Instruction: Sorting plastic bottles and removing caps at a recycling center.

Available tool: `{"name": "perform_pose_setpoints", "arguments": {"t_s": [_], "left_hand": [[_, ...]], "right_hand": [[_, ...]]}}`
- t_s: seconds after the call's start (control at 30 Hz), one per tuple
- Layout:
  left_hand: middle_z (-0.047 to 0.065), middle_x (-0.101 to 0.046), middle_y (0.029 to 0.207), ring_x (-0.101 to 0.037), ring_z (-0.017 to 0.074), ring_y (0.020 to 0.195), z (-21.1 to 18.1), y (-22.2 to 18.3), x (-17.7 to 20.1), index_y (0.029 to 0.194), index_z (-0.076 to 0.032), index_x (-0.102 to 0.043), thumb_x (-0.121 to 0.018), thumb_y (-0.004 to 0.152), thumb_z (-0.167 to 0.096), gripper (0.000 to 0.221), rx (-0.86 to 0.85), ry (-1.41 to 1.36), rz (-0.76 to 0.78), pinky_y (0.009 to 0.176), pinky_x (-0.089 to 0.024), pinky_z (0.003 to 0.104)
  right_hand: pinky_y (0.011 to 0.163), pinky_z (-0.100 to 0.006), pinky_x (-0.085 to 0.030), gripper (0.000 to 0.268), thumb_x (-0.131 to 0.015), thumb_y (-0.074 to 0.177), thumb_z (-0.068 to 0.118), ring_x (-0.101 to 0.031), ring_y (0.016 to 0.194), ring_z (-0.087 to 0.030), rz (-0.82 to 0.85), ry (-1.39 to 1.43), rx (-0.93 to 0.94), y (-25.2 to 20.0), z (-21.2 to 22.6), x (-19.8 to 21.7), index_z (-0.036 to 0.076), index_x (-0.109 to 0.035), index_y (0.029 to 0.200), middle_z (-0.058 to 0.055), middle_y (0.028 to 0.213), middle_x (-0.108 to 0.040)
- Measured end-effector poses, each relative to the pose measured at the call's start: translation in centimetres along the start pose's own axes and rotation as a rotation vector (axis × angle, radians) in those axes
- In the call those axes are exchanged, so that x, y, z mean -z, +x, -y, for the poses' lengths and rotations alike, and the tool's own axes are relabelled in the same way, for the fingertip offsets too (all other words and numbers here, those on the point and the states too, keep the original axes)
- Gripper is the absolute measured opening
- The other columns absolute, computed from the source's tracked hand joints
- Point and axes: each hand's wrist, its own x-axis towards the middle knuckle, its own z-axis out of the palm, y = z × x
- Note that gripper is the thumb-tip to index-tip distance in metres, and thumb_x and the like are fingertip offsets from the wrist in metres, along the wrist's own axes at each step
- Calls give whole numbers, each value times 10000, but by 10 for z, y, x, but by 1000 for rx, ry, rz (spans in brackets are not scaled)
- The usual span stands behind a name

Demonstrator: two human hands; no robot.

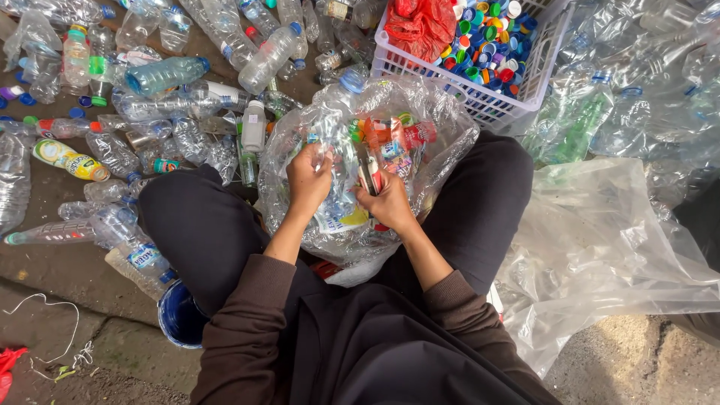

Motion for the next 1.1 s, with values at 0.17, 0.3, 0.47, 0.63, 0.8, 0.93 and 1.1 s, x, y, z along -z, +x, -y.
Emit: {"name": "perform_pose_setpoints", "arguments": {"t_s": [0.17, 0.3, 0.47, 0.63, 0.8, 0.93, 1.1], "left_hand": [[125, -746, 790, -732, 350, 844, -21, -2, 5, 943, -92, -740, -711, 880, -178, 110, 25, 10, -38, 724, -561, 460], [114, -749, 788, -733, 346, 873, -16, 1, -1, 939, -100, -741, -715, 875, -193, 116, 52, 20, -41, 741, -564, 462], [143, -736, 787, -732, 355, 850, -26, 5, 7, 923, -88, -743, -698, 874, -160, 98, 79, -43, -87, 754, -563, 454], [139, -700, 736, -726, 299, 775, 5, 27, 4, 854, -72, -715, -687, 881, -179, 114, 41, -99, -131, 689, -534, 422], [136, -657, 705, -584, 141, 726, 12, 30, 8, 834, -34, -703, -675, 892, -134, 120, 42, -192, -143, 678, -521, 387], [112, -639, 704, -574, 118, 733, -28, 18, 24, 833, -50, -701, -670, 898, -146, 120, 15, -221, -129, 678, -503, 335], [101, -709, 811, -647, 154, 807, -69, 9, 42, 894, -54, -711, -645, 944, -78, 87, -25, -332, -83, 794, -532, 349]], "right_hand": [[496, -211, -414, 152, -788, 728, 34, -553, 439, -117, 28, -25, 1, 0, -6, 0, 95, -648, 738, -43, 474, -563], [492, -213, -413, 137, -782, 724, 51, -558, 431, -119, 31, -45, -11, -1, -14, 1, 107, -657, 734, -37, 468, -567], [513, -221, -414, 143, -781, 738, 18, -530, 452, -126, 57, -22, -6, -7, -6, 4, 93, -659, 725, -57, 489, -579], [491, -243, -381, 135, -789, 707, 45, -490, 463, -119, 70, -64, -27, -18, 0, 7, 98, -665, 700, -45, 480, -548], [502, -243, -355, 132, -788, 714, 41, -468, 486, -123, 79, -58, -18, -20, 12, 14, 88, -664, 710, -41, 499, -536], [490, -237, -346, 137, -795, 700, 36, -459, 474, -118, 77, -26, -5, -24, 15, 17, 86, -667, 701, -43, 490, -546], [485, -188, -358, 179, -808, 731, 30, -467, 457, -73, 73, 28, -13, -29, 30, 18, 106, -653, 684, -16, 470, -568]]}}
